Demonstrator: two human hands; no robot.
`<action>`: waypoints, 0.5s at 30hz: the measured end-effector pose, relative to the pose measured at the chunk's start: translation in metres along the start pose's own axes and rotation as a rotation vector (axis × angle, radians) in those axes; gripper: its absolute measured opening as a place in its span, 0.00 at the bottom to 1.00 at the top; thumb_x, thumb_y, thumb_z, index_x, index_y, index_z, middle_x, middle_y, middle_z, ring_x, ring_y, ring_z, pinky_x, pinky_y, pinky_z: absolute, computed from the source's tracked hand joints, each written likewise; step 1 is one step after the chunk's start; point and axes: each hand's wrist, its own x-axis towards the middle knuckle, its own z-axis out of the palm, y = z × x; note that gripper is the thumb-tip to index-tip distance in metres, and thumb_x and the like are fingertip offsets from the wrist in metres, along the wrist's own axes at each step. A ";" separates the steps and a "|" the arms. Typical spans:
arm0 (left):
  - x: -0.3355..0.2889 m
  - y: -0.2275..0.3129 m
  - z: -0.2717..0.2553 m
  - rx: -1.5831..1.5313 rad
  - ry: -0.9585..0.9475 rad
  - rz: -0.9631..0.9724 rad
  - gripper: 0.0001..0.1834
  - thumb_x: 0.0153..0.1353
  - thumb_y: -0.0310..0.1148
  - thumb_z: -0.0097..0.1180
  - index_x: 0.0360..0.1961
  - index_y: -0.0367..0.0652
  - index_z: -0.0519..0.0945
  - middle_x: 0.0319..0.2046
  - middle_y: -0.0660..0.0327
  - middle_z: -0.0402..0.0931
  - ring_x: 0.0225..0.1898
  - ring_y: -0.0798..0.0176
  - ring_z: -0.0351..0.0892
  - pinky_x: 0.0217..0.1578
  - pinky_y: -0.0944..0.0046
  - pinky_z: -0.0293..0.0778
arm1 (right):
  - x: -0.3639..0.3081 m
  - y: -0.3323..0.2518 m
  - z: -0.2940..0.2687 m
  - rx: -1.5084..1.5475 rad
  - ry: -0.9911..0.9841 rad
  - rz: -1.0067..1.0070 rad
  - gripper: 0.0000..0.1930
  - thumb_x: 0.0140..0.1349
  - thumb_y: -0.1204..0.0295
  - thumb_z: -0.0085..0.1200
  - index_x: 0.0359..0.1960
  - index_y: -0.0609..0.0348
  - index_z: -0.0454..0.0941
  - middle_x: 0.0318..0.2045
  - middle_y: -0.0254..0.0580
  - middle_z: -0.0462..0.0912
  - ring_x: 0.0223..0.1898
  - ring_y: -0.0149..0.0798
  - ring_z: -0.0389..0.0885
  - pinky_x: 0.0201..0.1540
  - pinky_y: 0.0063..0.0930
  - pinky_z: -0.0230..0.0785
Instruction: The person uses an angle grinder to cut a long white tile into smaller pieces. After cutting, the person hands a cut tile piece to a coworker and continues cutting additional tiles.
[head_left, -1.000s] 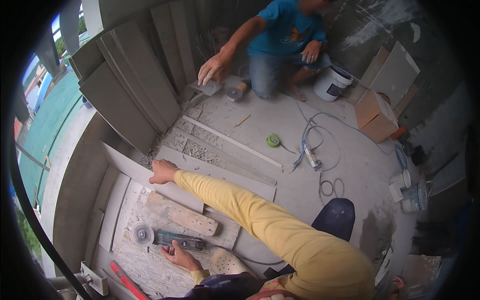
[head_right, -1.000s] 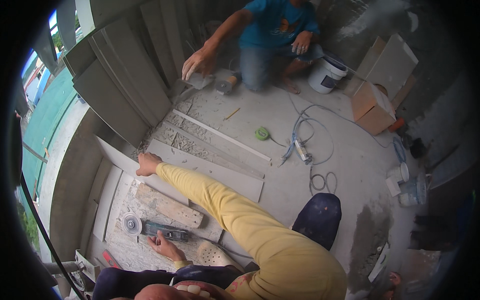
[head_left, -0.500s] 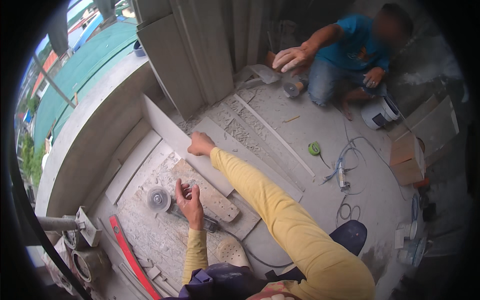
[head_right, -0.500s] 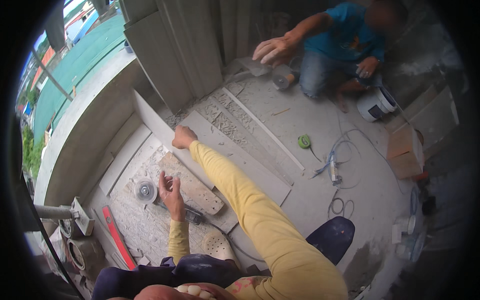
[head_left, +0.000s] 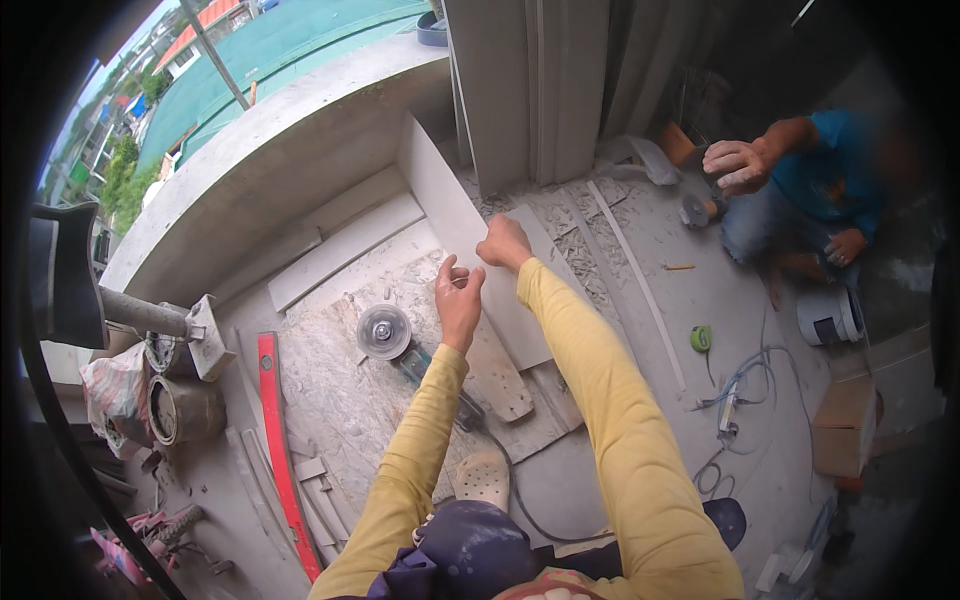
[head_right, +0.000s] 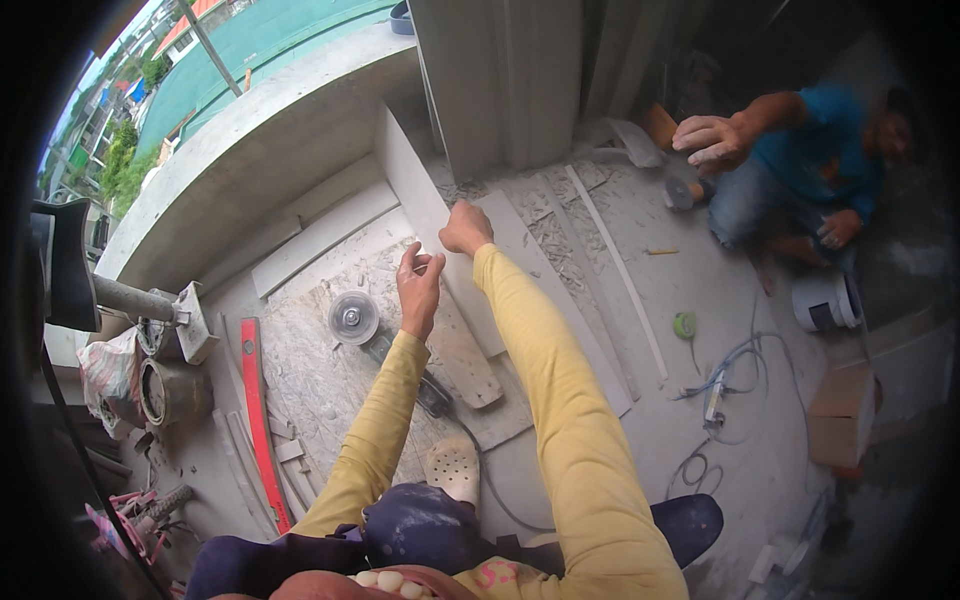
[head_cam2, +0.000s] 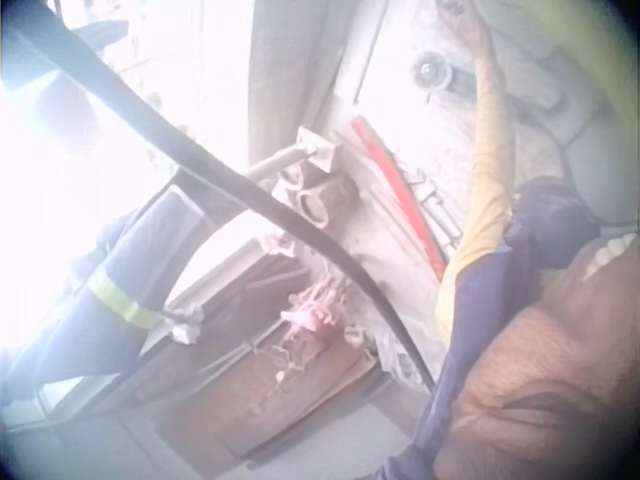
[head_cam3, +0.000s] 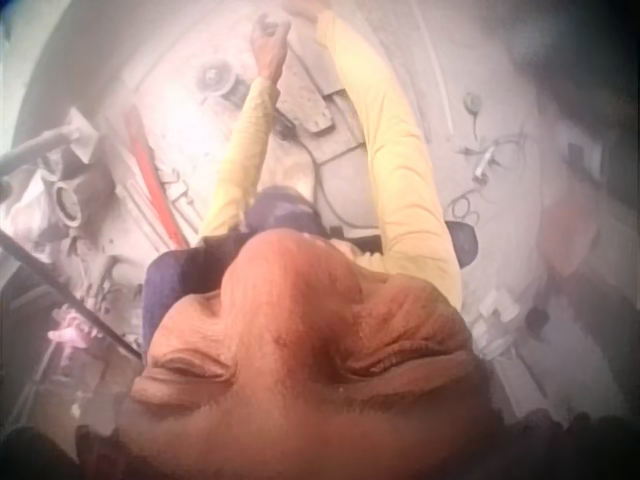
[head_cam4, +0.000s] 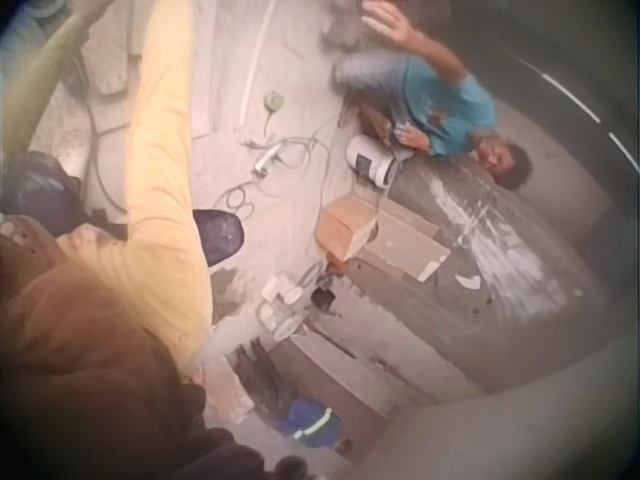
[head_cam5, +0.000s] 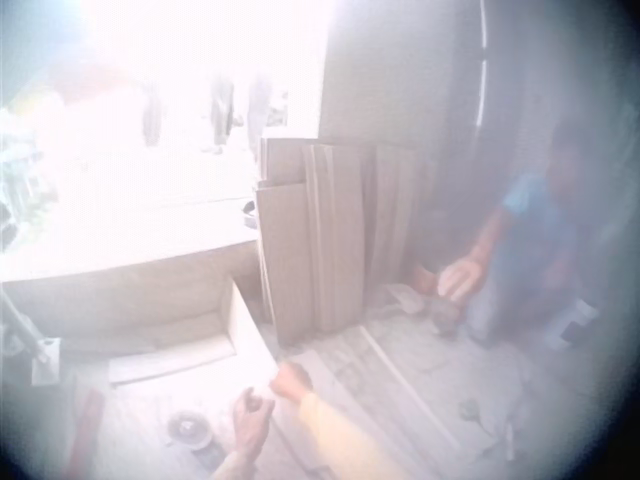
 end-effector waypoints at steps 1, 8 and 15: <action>0.013 -0.012 -0.006 0.028 0.028 -0.007 0.42 0.66 0.40 0.72 0.75 0.30 0.70 0.50 0.54 0.79 0.49 0.61 0.81 0.49 0.60 0.80 | -0.001 -0.007 0.002 -0.006 0.004 -0.014 0.16 0.55 0.72 0.64 0.45 0.66 0.89 0.49 0.64 0.90 0.54 0.61 0.90 0.58 0.48 0.83; 0.103 -0.055 -0.004 0.150 0.188 -0.127 0.46 0.67 0.52 0.64 0.73 0.23 0.71 0.55 0.41 0.81 0.52 0.48 0.84 0.57 0.53 0.79 | -0.021 -0.015 -0.008 -0.021 0.005 -0.035 0.15 0.56 0.70 0.64 0.43 0.63 0.90 0.45 0.62 0.91 0.52 0.62 0.90 0.56 0.49 0.83; 0.190 -0.063 -0.003 -0.221 -0.005 -0.531 0.38 0.70 0.64 0.57 0.60 0.37 0.80 0.40 0.58 0.85 0.32 0.55 0.84 0.29 0.56 0.74 | -0.066 -0.022 -0.051 -0.018 0.033 -0.136 0.13 0.54 0.73 0.63 0.40 0.68 0.90 0.40 0.66 0.91 0.49 0.65 0.91 0.54 0.51 0.84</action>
